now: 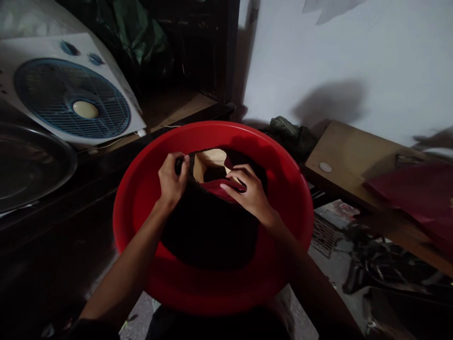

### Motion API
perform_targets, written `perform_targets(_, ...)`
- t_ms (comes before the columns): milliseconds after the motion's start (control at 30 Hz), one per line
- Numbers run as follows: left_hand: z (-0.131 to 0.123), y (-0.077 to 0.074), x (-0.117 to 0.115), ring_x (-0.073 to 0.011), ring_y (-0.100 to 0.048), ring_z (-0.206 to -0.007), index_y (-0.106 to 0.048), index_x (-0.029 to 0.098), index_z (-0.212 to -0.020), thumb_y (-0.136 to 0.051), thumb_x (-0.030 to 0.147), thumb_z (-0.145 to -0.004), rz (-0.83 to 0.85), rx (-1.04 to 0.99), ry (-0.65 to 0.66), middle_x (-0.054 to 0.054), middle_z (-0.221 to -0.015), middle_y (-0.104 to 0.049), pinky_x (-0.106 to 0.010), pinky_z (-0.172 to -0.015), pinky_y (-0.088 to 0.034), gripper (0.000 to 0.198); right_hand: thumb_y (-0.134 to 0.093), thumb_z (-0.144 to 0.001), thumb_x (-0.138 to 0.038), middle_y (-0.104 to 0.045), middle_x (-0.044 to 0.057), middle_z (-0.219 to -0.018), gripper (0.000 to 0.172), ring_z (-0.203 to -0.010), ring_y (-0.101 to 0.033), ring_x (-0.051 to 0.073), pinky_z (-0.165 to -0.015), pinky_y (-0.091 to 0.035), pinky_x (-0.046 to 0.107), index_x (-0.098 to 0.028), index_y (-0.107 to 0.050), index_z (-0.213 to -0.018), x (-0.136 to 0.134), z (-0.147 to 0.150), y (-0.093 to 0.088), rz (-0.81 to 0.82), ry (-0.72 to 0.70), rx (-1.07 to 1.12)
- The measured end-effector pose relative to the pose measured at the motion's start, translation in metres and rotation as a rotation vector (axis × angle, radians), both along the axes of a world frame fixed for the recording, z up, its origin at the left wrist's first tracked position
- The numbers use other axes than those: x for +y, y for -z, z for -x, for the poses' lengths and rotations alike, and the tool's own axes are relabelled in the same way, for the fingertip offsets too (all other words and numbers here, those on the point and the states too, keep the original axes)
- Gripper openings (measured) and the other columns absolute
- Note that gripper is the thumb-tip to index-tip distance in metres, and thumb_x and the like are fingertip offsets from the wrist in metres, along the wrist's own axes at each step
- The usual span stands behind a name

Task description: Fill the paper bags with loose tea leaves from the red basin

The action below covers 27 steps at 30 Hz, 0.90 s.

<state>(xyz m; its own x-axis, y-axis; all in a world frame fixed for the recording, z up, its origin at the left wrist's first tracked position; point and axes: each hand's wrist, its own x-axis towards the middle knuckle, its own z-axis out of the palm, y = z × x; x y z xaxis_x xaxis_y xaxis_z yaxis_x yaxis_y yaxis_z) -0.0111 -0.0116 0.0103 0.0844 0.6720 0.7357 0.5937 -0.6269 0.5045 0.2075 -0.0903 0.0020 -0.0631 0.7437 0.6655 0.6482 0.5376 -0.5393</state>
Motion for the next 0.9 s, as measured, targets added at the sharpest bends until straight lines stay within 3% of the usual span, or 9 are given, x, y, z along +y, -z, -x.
perform_targets(133, -0.008, -0.015, -0.010, -0.0144, -0.062, -0.094, -0.065, 0.019, -0.101, -0.053, 0.032, -0.098, -0.102, 0.008, 0.233, -0.006, -0.100, -0.065, -0.029, -0.086, -0.051, 0.018, -0.070, -0.087, -0.031, -0.064, 0.005, -0.102, 0.014, -0.098, -0.064, 0.021, -0.087, -0.053, 0.037, -0.026, -0.065, -0.098, 0.000, 0.001, 0.002, -0.005, -0.004, 0.012)
perform_targets(267, -0.019, -0.028, -0.016, -0.0193, -0.059, -0.118, -0.068, 0.024, -0.110, -0.058, 0.041, -0.095, 0.010, 0.077, 0.583, -0.008, -0.124, -0.063, -0.038, -0.101, -0.049, 0.025, -0.071, -0.086, -0.029, -0.064, 0.004, -0.102, 0.016, -0.099, -0.063, 0.020, -0.088, -0.053, 0.036, -0.026, -0.065, -0.100, 0.000, 0.001, 0.005, -0.015, -0.018, 0.035)
perform_targets(333, -0.020, -0.029, -0.012, -0.0215, -0.056, -0.125, -0.066, 0.025, -0.116, -0.061, 0.045, -0.092, 0.059, 0.020, 0.609, -0.008, -0.132, -0.060, -0.042, -0.107, -0.046, 0.031, -0.071, -0.086, -0.030, -0.064, 0.004, -0.102, 0.015, -0.099, -0.063, 0.020, -0.088, -0.053, 0.036, -0.026, -0.065, -0.100, 0.000, 0.001, 0.005, -0.008, -0.024, 0.041)
perform_targets(400, -0.014, -0.022, -0.001, -0.0205, -0.058, -0.121, -0.066, 0.024, -0.114, -0.055, 0.044, -0.096, 0.087, -0.141, 0.453, -0.007, -0.126, -0.063, -0.041, -0.105, -0.046, 0.029, -0.071, -0.086, -0.030, -0.064, 0.004, -0.102, 0.015, -0.099, -0.063, 0.020, -0.088, -0.053, 0.037, -0.026, -0.064, -0.099, 0.000, 0.001, 0.005, 0.000, -0.032, 0.047)
perform_targets(467, -0.003, -0.008, 0.014, -0.0184, -0.062, -0.108, -0.064, 0.022, -0.110, -0.044, 0.037, -0.100, 0.164, -0.256, 0.203, -0.007, -0.112, -0.067, -0.038, -0.099, -0.049, 0.027, -0.070, -0.087, -0.031, -0.063, 0.004, -0.101, 0.015, -0.098, -0.063, 0.020, -0.088, -0.053, 0.037, -0.026, -0.064, -0.100, 0.001, 0.001, 0.003, 0.002, -0.038, 0.053)
perform_targets(533, 0.010, 0.012, 0.026, -0.0190, -0.064, -0.102, -0.062, 0.020, -0.113, -0.041, 0.031, -0.100, 0.388, -0.053, 0.042, -0.009, -0.109, -0.067, -0.036, -0.094, -0.051, 0.026, -0.069, -0.087, -0.032, -0.063, 0.004, -0.102, 0.015, -0.097, -0.063, 0.020, -0.088, -0.053, 0.038, -0.027, -0.064, -0.100, 0.002, 0.002, 0.002, 0.004, -0.041, 0.055)
perform_targets(667, 0.022, 0.062, 0.022, -0.0312, -0.057, -0.125, -0.051, 0.025, -0.138, -0.060, 0.032, -0.090, 1.014, 0.962, 0.199, -0.016, -0.138, -0.055, -0.044, -0.100, -0.048, 0.049, -0.069, -0.088, -0.033, -0.063, 0.003, -0.100, 0.015, -0.095, -0.063, 0.020, -0.086, -0.053, 0.036, -0.027, -0.064, -0.101, 0.002, 0.004, 0.003, 0.024, -0.032, 0.068)
perform_targets(767, 0.014, 0.096, 0.003, -0.0431, -0.052, -0.129, -0.053, 0.032, -0.138, -0.085, 0.037, -0.063, 1.172, 1.179, 0.302, -0.016, -0.147, -0.048, -0.055, -0.099, -0.048, 0.082, -0.069, -0.087, -0.034, -0.063, 0.004, -0.100, 0.016, -0.095, -0.062, 0.020, -0.086, -0.053, 0.036, -0.027, -0.064, -0.100, 0.000, 0.004, 0.006, 0.042, -0.008, 0.092)
perform_targets(900, 0.002, 0.123, -0.013, -0.0419, -0.037, -0.142, -0.039, 0.036, -0.148, -0.088, 0.051, -0.051, 1.188, 1.297, 0.432, -0.013, -0.157, -0.037, -0.056, -0.112, -0.037, 0.109, -0.070, -0.086, -0.035, -0.063, 0.004, -0.102, 0.017, -0.096, -0.063, 0.020, -0.088, -0.053, 0.037, -0.026, -0.066, -0.099, 0.001, 0.005, 0.008, 0.074, -0.014, 0.139)
